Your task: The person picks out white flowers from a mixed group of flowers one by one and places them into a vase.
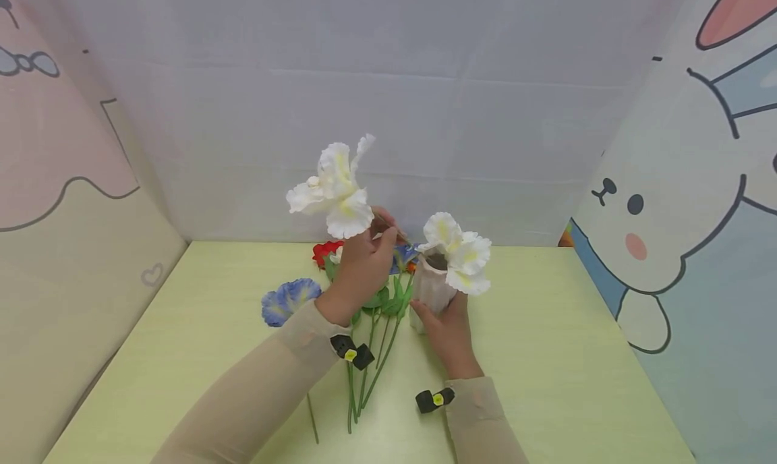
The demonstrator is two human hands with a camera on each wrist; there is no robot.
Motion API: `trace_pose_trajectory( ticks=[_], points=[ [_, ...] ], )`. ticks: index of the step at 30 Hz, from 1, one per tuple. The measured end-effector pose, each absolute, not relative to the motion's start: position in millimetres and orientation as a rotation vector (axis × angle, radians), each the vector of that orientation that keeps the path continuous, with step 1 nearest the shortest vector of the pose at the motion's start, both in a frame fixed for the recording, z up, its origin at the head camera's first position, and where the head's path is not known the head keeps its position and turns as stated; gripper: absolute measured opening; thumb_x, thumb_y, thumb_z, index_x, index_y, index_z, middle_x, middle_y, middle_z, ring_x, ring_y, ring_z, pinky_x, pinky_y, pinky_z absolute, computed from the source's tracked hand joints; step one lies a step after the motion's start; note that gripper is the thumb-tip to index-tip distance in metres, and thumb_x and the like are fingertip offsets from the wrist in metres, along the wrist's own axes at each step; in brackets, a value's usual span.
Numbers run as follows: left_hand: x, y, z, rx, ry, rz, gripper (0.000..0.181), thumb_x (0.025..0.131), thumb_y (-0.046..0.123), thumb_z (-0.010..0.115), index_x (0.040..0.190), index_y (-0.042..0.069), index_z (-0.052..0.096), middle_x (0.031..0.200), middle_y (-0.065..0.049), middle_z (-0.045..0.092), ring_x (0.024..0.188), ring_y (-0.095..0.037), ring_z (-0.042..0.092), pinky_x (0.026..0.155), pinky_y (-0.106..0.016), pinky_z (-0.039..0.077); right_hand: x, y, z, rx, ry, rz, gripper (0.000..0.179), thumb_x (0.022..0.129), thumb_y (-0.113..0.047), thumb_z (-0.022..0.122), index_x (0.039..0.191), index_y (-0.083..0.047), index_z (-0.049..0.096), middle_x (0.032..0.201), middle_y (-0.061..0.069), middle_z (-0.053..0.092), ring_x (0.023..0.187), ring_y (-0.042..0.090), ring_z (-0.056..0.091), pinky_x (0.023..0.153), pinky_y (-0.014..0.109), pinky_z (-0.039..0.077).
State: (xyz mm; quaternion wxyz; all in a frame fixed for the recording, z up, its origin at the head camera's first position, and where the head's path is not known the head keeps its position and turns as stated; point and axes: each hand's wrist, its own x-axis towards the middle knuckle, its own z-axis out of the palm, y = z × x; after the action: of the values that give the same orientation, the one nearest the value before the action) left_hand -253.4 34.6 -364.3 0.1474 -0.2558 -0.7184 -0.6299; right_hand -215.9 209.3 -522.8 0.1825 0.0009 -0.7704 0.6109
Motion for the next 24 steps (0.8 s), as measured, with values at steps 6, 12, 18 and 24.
trace_pose_trajectory(
  ticks=[6, 12, 18, 24],
  points=[
    [-256.3, 37.1, -363.2, -0.725, -2.162, -1.728, 0.014, 0.107, 0.013, 0.051, 0.104, 0.007, 0.063, 0.094, -0.005, 0.067, 0.088, -0.018, 0.069, 0.080, -0.030, 0.057, -215.8, 210.1, -523.6, -0.012, -2.167, 1.724, 0.085, 0.086, -0.016, 0.086, 0.148, -0.012, 0.029, 0.128, 0.013, 0.054, 0.115, 0.020, 0.054, 0.103, 0.028, 0.040],
    [-258.4, 39.1, -359.2, -0.713, -2.241, -1.713, 0.024, 0.108, 0.019, 0.048, 0.095, 0.008, 0.065, 0.087, 0.000, 0.065, 0.080, -0.020, 0.067, 0.072, -0.032, 0.054, -215.9, 210.2, -522.8, -0.030, -2.161, 1.753, 0.083, 0.087, -0.017, 0.086, 0.149, -0.012, 0.030, 0.129, 0.015, 0.054, 0.117, 0.022, 0.055, 0.104, 0.033, 0.041],
    [-261.3, 37.5, -350.6, -0.751, -2.308, -1.620, 0.019, 0.109, 0.017, 0.048, 0.106, 0.004, 0.062, 0.092, -0.005, 0.062, 0.079, -0.016, 0.065, 0.071, -0.030, 0.054, -217.0, 209.8, -524.9, -0.005, -2.195, 1.676, 0.076, 0.087, -0.015, 0.085, 0.144, -0.004, 0.035, 0.125, 0.014, 0.055, 0.112, 0.024, 0.056, 0.100, 0.034, 0.043],
    [-262.6, 36.9, -344.4, -0.773, -2.366, -1.591, 0.023, 0.108, 0.016, 0.049, 0.124, 0.000, 0.056, 0.114, -0.010, 0.062, 0.102, -0.022, 0.065, 0.085, -0.032, 0.056, -219.4, 210.0, -526.4, 0.023, -2.217, 1.594, 0.072, 0.086, -0.012, 0.086, 0.139, 0.002, 0.040, 0.119, 0.016, 0.055, 0.105, 0.026, 0.056, 0.096, 0.035, 0.043]
  ],
)
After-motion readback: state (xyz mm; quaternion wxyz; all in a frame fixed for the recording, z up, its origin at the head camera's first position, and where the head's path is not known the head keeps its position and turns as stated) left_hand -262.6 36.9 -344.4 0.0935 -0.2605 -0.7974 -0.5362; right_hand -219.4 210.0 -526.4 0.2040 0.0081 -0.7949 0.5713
